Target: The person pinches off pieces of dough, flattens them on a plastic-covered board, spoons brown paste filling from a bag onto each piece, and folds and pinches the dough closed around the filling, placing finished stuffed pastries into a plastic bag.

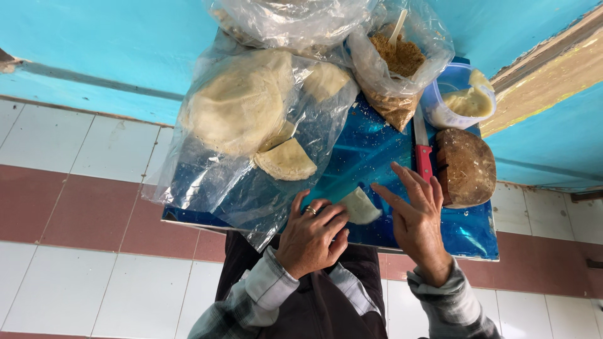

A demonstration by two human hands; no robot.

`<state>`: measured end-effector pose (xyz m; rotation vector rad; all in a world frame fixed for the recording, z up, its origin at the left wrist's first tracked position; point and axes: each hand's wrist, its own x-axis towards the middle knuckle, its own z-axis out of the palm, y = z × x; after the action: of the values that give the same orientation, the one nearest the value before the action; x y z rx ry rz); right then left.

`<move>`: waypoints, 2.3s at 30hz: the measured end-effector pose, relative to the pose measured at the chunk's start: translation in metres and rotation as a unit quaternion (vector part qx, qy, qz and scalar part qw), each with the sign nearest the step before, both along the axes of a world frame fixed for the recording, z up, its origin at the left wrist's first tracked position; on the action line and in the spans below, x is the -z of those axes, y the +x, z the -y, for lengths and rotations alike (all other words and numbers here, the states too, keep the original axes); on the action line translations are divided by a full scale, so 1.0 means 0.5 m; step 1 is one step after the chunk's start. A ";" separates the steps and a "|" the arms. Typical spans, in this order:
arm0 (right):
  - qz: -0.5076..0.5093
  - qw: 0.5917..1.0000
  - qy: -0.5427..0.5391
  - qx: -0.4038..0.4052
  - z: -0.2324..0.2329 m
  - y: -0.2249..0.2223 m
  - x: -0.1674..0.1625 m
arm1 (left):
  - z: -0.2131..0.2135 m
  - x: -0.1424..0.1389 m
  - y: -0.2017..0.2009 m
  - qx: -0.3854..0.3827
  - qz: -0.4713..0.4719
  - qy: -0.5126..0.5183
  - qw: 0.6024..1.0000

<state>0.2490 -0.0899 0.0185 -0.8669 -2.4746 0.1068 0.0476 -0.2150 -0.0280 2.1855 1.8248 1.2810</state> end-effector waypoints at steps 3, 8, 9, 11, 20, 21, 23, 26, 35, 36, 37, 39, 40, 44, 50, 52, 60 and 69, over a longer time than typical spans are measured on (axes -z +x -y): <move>0.017 0.999 0.037 0.021 0.014 -0.016 0.009 | -0.001 0.000 -0.001 0.005 -0.006 0.002 1.000; 0.100 0.992 0.080 0.013 0.043 -0.047 0.038 | -0.003 0.002 -0.001 0.003 -0.008 0.006 1.000; 0.099 0.993 0.068 0.011 0.048 -0.048 0.043 | -0.002 0.002 -0.001 0.000 -0.006 0.007 1.000; 0.126 0.987 0.095 0.008 0.056 -0.042 0.046 | 0.000 0.003 0.000 0.001 -0.008 0.003 1.000; 0.055 0.995 0.079 0.036 0.019 0.015 0.005 | 0.005 0.002 0.002 0.001 -0.003 -0.009 1.000; 0.023 0.997 0.060 0.035 0.014 0.012 0.001 | 0.003 0.001 0.002 0.001 0.002 -0.014 1.000; 0.091 0.993 0.070 -0.027 0.010 -0.002 -0.006 | 0.003 -0.004 0.000 -0.002 0.002 -0.013 1.000; 0.089 0.992 0.075 -0.046 -0.022 -0.022 -0.024 | -0.010 -0.010 -0.013 0.005 0.000 -0.011 1.000; 0.113 0.981 0.094 -0.128 -0.055 -0.048 -0.012 | -0.018 -0.009 -0.024 0.049 -0.015 -0.009 0.999; 0.113 0.983 0.097 -0.110 -0.057 -0.050 -0.008 | -0.017 -0.008 -0.024 0.050 -0.021 -0.012 0.998; 0.108 0.983 0.098 -0.111 -0.059 -0.051 -0.006 | -0.017 -0.008 -0.023 0.049 -0.021 -0.012 0.999; 0.098 0.984 0.097 -0.109 -0.066 -0.051 -0.007 | -0.015 -0.008 -0.021 0.051 -0.019 -0.013 0.998; 0.105 0.984 0.101 -0.102 -0.072 -0.052 -0.009 | -0.016 -0.008 -0.021 0.050 -0.019 -0.010 0.999; 0.117 0.985 0.110 -0.070 -0.084 -0.051 -0.024 | -0.017 -0.008 -0.020 0.045 -0.012 -0.006 0.999; 0.093 0.982 0.129 -0.099 -0.058 -0.051 -0.024 | -0.019 -0.004 -0.018 0.048 -0.014 -0.014 0.999; 0.080 0.985 0.127 -0.082 -0.070 -0.043 -0.033 | -0.021 -0.004 -0.018 0.051 -0.012 -0.013 0.999; 0.019 0.995 0.099 0.015 -0.457 -0.072 -0.142 | -0.034 -0.016 -0.027 0.061 0.029 -0.029 0.997; 0.239 0.960 -0.011 0.148 -0.679 -0.287 -0.095 | -0.060 -0.027 -0.049 0.062 -0.003 -0.028 0.998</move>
<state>0.1052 0.2496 0.0661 -1.3979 -2.7391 -0.2049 0.0232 -0.1852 -0.0143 2.2358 1.6769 1.1853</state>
